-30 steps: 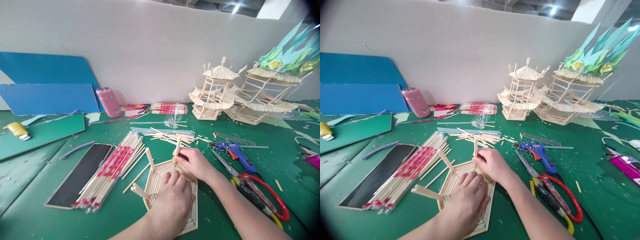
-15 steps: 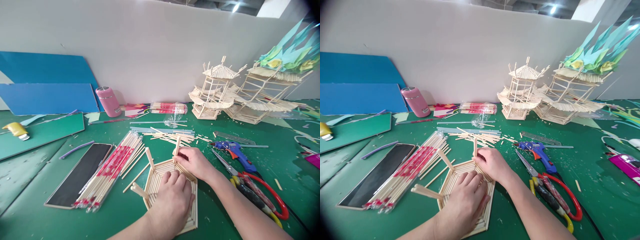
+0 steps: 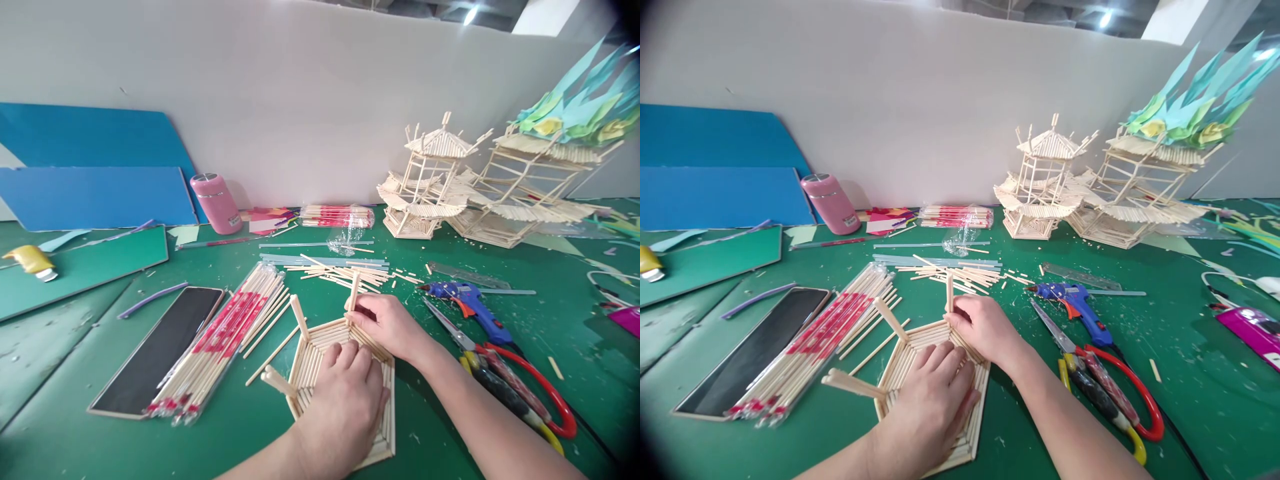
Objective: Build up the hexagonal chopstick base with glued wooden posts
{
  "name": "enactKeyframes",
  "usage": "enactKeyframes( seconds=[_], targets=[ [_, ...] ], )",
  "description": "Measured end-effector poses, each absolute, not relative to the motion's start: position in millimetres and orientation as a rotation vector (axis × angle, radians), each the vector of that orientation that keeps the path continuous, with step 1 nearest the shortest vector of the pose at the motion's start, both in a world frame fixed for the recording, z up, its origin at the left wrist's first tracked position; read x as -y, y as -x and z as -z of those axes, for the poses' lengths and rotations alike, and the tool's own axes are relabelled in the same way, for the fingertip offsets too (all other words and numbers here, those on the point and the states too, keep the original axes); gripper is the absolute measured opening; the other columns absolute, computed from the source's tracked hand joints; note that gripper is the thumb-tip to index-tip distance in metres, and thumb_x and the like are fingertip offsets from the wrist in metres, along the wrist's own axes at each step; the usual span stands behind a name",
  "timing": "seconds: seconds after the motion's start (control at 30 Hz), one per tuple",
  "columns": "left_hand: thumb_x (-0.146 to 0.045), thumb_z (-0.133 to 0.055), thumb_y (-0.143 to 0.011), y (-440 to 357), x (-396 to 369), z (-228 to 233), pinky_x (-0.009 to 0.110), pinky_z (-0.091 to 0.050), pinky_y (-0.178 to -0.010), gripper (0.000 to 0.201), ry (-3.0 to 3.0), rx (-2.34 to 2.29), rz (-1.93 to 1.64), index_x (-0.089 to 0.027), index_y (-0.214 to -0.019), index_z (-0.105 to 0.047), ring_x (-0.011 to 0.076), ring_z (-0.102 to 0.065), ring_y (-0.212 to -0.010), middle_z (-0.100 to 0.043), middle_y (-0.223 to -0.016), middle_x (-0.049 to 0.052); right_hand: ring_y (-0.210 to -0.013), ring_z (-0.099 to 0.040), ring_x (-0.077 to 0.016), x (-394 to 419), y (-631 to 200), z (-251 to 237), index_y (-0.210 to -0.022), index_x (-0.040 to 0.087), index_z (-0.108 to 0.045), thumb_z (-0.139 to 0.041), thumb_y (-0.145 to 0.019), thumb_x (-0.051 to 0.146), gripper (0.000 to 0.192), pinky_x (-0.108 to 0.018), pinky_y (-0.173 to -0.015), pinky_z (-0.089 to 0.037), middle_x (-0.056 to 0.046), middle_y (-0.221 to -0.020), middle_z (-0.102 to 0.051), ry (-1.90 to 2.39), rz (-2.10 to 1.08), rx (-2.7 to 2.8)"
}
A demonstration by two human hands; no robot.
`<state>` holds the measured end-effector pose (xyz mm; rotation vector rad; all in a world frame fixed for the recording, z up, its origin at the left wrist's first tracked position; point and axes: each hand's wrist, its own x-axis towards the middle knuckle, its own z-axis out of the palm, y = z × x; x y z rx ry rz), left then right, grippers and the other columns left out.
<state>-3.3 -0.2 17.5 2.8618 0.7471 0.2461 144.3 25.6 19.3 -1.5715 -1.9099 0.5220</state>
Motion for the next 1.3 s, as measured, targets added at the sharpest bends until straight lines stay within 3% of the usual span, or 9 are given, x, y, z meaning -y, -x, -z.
enactKeyframes(
  seconds=[1.3],
  targets=[
    [-0.022, -0.036, -0.084, 3.3, -0.8, -16.9, 0.041, -0.040, -0.069, 0.020, -2.880, -0.739, -0.278, -0.016, -0.085, -0.055, 0.0228, -0.045, -0.079, -0.054, -0.086, 0.009, -0.065, -0.056, -0.0129, -25.8, -143.6, -21.2, -0.077, 0.018, -0.061, -0.049, -0.081, 0.019, 0.012, -0.023, -0.060, -0.041, -0.002, -0.074, -0.063, 1.566, -0.540, 1.891]
  ],
)
